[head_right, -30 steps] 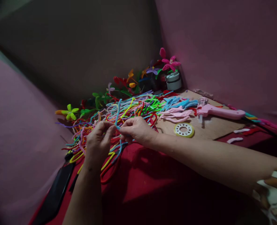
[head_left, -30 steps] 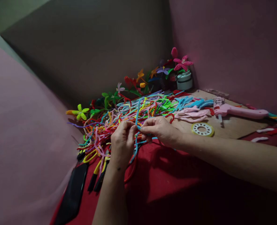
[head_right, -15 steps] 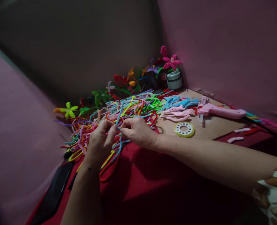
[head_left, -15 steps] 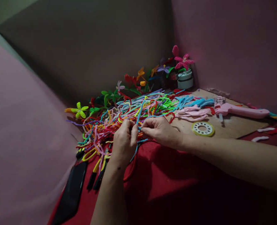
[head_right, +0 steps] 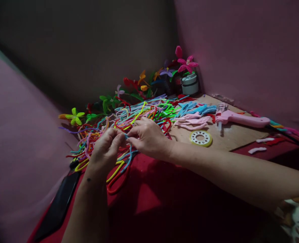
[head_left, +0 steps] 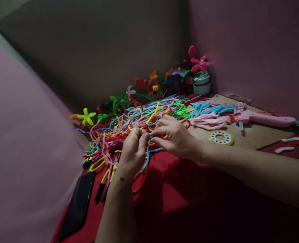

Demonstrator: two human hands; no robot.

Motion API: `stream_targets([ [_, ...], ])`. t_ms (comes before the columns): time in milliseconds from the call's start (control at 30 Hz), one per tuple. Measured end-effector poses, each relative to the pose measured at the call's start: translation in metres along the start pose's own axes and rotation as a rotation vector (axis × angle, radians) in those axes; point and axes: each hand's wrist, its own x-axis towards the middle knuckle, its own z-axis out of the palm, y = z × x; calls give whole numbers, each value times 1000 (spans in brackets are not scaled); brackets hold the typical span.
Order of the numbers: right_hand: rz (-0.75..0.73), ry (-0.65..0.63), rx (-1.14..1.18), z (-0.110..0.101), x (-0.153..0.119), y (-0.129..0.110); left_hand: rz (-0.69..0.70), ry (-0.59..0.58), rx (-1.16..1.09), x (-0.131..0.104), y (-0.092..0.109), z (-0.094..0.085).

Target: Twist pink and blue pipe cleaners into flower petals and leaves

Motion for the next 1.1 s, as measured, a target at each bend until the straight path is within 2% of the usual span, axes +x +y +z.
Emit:
stream_targets([
  [200,366,-148,435,0,4,0,-39,23,-109,1,1,0],
  [400,495,-186,614,-1,6,0,-103,16,-261,2,1,-3],
  [533,605,-211,744,-2,6,0,-130,81,-286,2,-1,-2],
  [700,649,-295,894,3,4,6,-199,94,-383,1,-3,3],
  [867,674,-227,948,6,3,7,-254,71,-506,1,-3,8],
  [1100,721,-185,974,9,2,2,-187,96,-362,0,-3,11],
])
